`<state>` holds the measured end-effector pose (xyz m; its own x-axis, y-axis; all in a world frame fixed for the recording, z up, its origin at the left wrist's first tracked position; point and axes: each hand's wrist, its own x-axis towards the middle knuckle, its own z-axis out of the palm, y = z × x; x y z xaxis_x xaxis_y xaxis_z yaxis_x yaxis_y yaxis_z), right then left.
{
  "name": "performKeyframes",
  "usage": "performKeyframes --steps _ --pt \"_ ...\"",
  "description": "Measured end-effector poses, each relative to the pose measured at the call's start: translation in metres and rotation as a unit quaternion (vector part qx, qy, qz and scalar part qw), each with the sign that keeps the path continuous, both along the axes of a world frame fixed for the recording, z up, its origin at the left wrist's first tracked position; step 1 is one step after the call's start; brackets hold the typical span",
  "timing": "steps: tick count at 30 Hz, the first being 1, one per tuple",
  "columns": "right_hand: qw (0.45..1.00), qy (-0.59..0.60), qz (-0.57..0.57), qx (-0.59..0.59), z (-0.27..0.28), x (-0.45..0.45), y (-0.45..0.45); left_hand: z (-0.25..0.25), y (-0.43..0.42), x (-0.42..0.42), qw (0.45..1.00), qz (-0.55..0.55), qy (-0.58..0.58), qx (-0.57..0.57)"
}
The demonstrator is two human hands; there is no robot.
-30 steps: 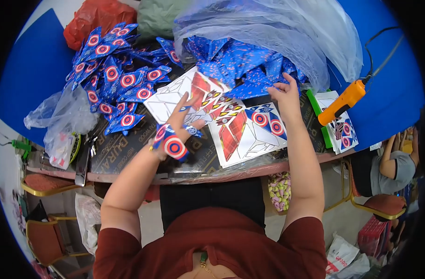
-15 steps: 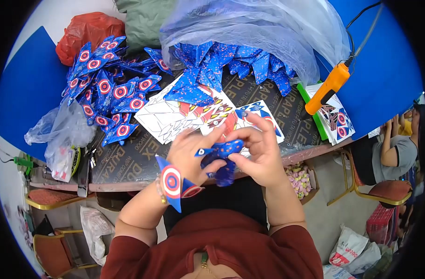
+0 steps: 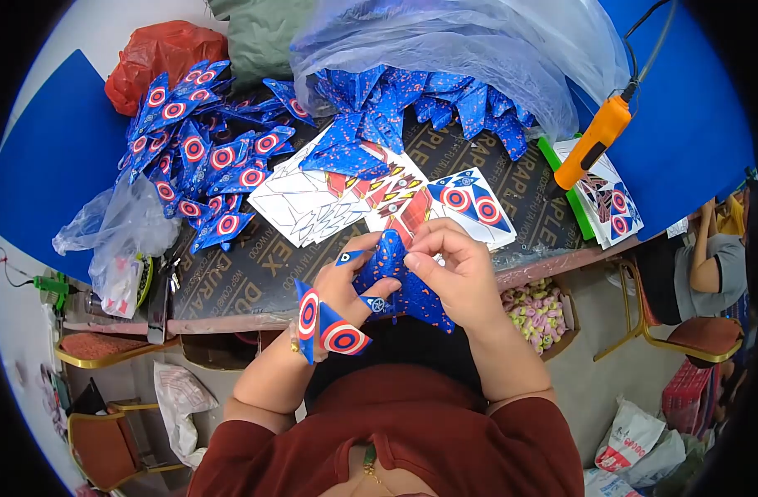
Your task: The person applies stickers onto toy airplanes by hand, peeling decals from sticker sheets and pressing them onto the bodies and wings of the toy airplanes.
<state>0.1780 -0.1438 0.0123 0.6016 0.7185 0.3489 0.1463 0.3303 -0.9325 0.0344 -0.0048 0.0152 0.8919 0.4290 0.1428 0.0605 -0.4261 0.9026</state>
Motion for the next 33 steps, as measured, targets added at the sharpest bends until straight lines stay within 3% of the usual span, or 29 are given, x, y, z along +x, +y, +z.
performKeyframes --steps 9,19,21,27,29,31,33 --pt "0.998 -0.040 -0.046 0.017 0.000 -0.010 0.006 0.001 -0.006 -0.001 0.993 0.029 -0.061 0.094" --pt "0.997 -0.057 -0.053 0.011 -0.002 -0.019 0.006 0.012 -0.011 -0.007 0.991 0.041 -0.019 0.129" --pt "0.988 -0.106 -0.108 0.035 -0.002 -0.022 0.009 0.007 -0.012 -0.007 0.984 0.057 -0.067 0.156" --pt "0.982 -0.134 -0.117 0.061 -0.002 -0.026 0.011 0.008 -0.015 -0.009 0.981 0.069 -0.091 0.157" --pt "0.987 0.102 -0.071 0.103 0.004 -0.034 0.017 0.005 -0.014 -0.011 0.984 0.067 -0.088 0.142" --pt "0.984 0.155 -0.025 0.088 0.008 -0.023 0.012 0.004 -0.013 -0.012 0.986 0.065 -0.084 0.127" --pt "0.971 0.210 0.114 -0.010 0.005 -0.010 0.006 0.008 -0.013 -0.014 0.983 0.043 -0.087 0.155"
